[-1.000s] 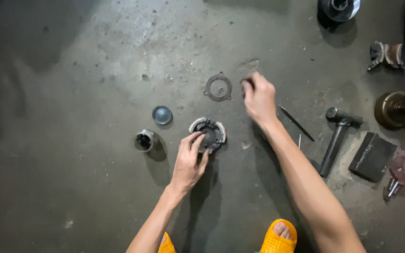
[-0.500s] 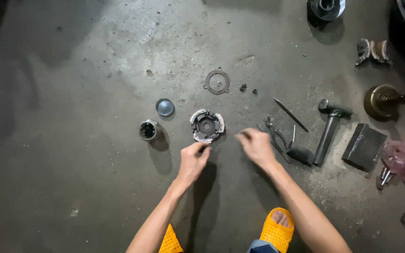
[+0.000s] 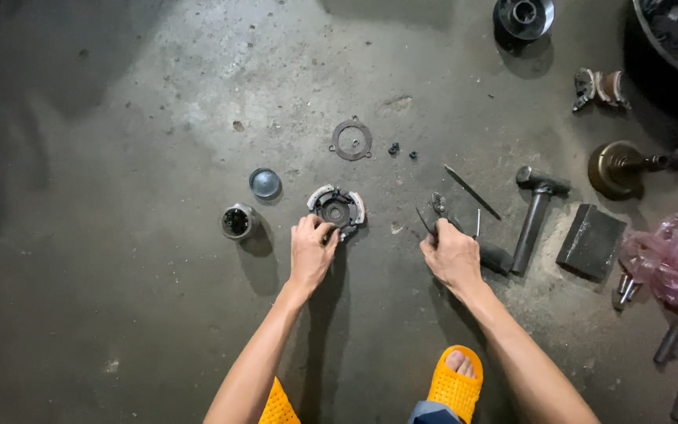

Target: Assembling the centrifugal clutch shoes and springs into the clutch carrier.

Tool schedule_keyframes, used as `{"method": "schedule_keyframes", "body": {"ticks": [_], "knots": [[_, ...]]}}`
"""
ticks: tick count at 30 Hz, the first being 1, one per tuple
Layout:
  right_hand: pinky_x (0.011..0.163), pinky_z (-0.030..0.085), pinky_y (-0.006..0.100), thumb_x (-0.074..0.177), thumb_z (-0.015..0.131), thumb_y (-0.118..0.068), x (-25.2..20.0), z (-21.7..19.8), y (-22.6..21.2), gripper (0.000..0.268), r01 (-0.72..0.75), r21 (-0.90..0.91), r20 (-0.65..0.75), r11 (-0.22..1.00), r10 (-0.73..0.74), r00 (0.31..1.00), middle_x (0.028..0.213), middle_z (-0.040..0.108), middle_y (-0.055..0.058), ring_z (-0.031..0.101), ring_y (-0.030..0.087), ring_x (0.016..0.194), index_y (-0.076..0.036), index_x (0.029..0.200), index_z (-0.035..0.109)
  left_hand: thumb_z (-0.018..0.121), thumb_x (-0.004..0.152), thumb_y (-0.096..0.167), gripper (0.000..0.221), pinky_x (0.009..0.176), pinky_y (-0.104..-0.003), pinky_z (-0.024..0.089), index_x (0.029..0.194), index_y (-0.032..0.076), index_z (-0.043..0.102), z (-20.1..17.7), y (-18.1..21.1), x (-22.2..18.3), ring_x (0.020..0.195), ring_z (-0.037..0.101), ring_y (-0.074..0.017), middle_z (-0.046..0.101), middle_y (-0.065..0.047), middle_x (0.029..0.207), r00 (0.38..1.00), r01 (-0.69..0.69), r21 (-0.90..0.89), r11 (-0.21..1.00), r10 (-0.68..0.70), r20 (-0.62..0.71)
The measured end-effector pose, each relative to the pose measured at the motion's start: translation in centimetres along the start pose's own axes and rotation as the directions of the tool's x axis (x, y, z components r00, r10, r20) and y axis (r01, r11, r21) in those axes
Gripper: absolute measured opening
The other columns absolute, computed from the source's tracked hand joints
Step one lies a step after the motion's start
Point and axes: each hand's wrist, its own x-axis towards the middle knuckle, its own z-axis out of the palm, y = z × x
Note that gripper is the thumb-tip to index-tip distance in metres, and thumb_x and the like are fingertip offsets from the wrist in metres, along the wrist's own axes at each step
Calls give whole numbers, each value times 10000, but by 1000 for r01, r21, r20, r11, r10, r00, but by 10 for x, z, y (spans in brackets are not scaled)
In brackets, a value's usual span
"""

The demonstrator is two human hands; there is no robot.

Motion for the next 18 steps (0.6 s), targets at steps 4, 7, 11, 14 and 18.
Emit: {"method": "schedule_keyframes", "body": {"ticks": [4,7,11,14,18], "knots": [[686,582,470,817,736,-40,10,-34,-30,277,35,428,-54,903,-13,998,866,706,166,728,385,831,-58,1091,703,724,906,240,52,749,-367,454,909,188,727,3,-3,3,840,613,-236,596,-6,882,999,-21,2,1000,21,36],[679,593,395,851,760,-30,11,-64,-53,202,-35,552,-7,833,46,999,836,742,139,747,335,783,-42,1051,781,746,867,245,52,769,-355,452,877,200,721,5,-2,3,846,606,-210,587,14,860,998,-60,96,994,59,19],[688,598,357,923,720,3,-7,-80,-68,192,143,557,-214,818,-24,977,839,757,82,753,256,758,-100,1063,802,768,844,263,59,765,-346,450,858,217,734,4,-1,1,831,597,-194,575,24,839,995,-99,187,977,99,8],[714,586,358,848,678,79,-36,-27,-32,308,281,542,-348,792,-92,933,860,741,96,730,301,757,-78,1086,794,731,930,285,62,743,-339,453,940,224,730,-15,1,3,863,589,-178,587,30,903,997,-71,137,988,72,2],[786,593,467,930,668,-208,-43,-19,-9,126,-107,239,295,965,33,955,891,786,110,748,349,901,-167,988,772,925,666,365,1021,1009,-532,445,1497,32,435,-35,1,22,1262,510,-356,451,-222,1491,987,-95,248,964,58,150]]}}
